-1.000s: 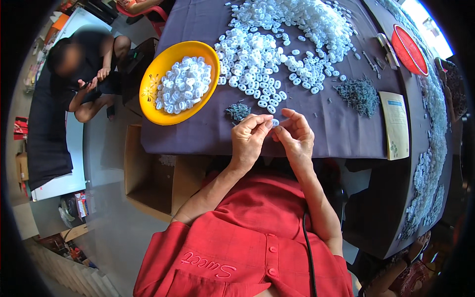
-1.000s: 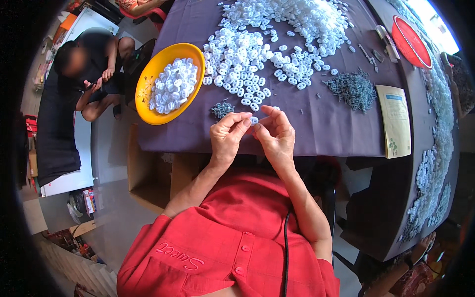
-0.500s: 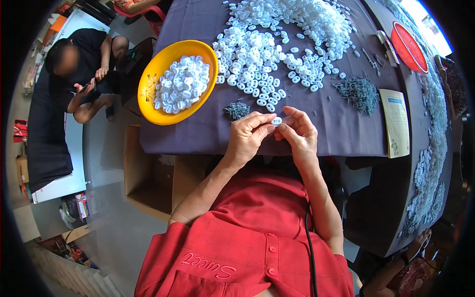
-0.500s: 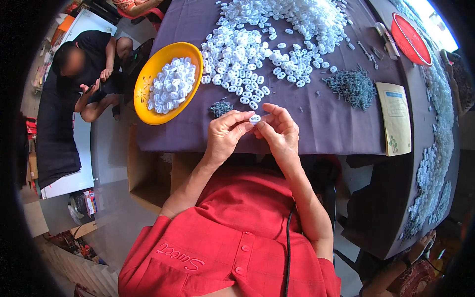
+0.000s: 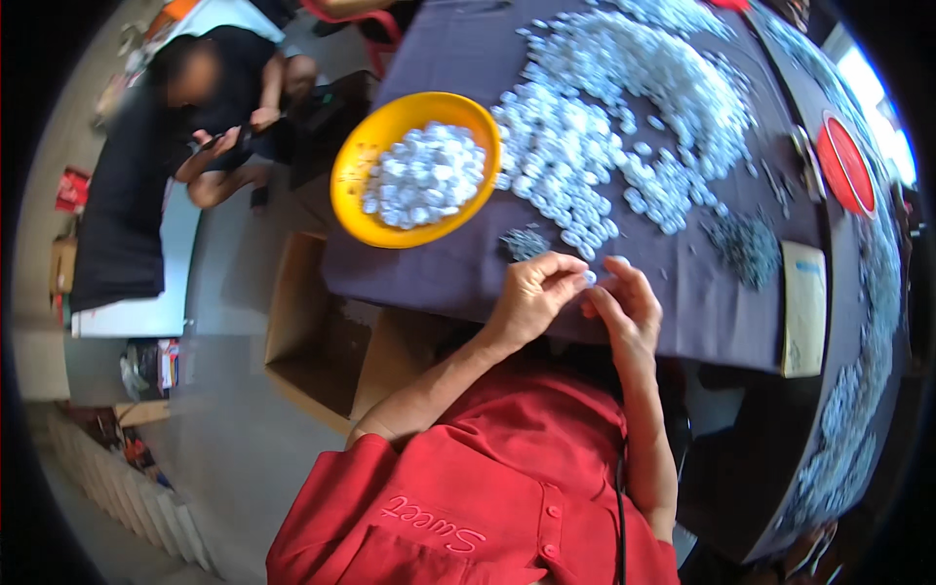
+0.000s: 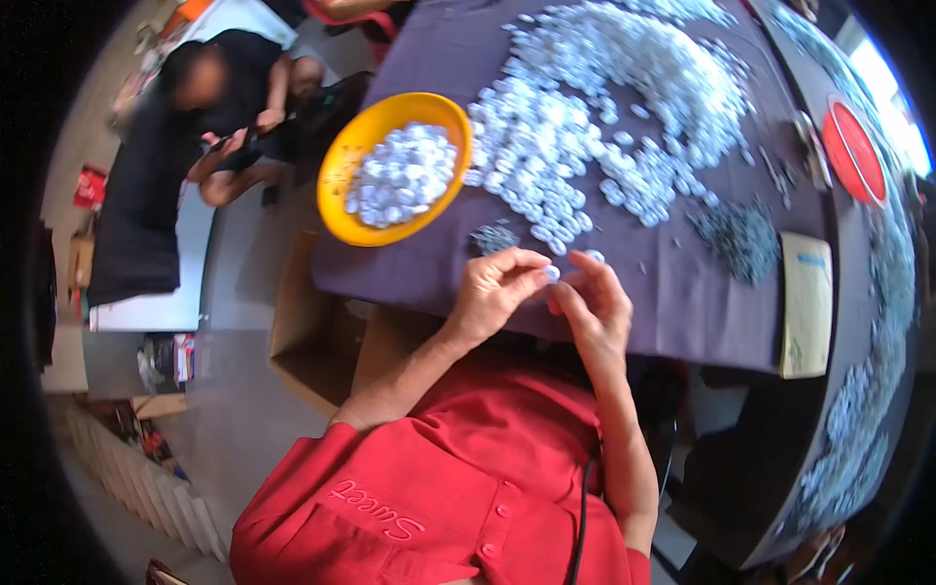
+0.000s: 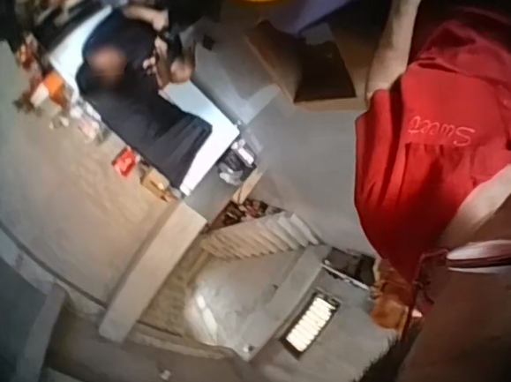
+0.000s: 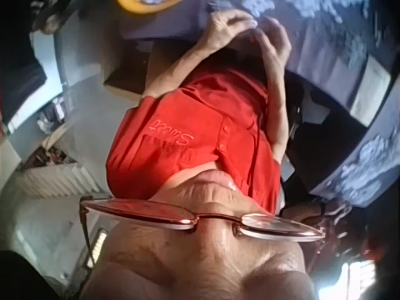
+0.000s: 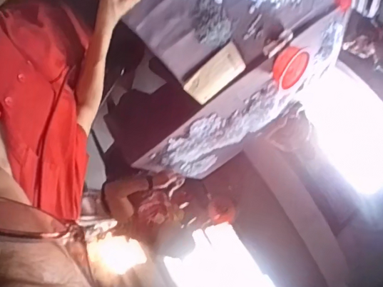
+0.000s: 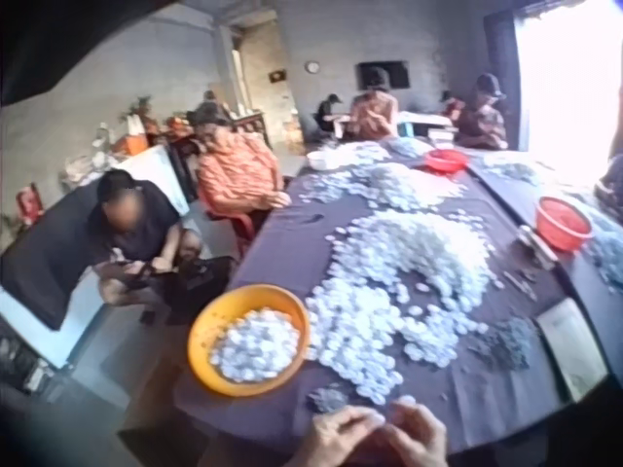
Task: The person assembles small plastic components by picking up parts and inserting pins into them by hand.
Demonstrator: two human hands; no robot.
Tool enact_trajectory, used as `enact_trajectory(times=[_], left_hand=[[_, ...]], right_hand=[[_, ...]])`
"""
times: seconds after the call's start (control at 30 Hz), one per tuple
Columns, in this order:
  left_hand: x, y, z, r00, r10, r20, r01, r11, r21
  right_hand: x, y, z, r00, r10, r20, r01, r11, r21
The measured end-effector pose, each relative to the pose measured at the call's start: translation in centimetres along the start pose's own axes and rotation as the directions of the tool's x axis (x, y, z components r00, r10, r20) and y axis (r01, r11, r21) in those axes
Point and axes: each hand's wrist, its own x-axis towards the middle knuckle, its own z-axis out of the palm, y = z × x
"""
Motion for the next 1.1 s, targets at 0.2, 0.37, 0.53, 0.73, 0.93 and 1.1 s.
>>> enact_trajectory(times=[0.2,0.37,0.53,0.73,0.93,1.1], left_hand=[[4.4,2.3,-6.9,0.929,0.049,-0.367,-0.035,0.998,0.043],[6.5,4.3,-11.8,0.85,0.086,-0.519,0.067,0.961,0.269],[4.6,2.3,-8.5,0.899,0.081,-0.43,0.016,0.976,0.218],[0.4,0.6,-2.0,0.99,0.052,-0.133,-0.028,0.983,0.18],[-0.8,-0.5,2.0,0.99,0.121,0.074,-0.134,0.966,0.22],[-0.7,-1.6,2.9,0.971,0.2,0.131,-0.234,0.909,0.344]], right_hand=[[0.0,-0.5,-0.9,0.998,0.004,-0.055,-0.002,0.999,0.034],[0.5,-0.3,-0.2,0.998,0.068,-0.01,-0.068,0.998,0.006],[0.9,-1.3,-2.6,0.997,0.059,0.038,-0.046,0.955,-0.293],[3.0,-4.2,-7.6,0.941,-0.299,-0.158,0.083,0.656,-0.75],[2.8,-3.3,-6.5,0.944,-0.329,0.019,0.134,0.33,-0.934],[2.8,-2.5,-6.9,0.953,-0.299,0.045,0.121,0.24,-0.963]])
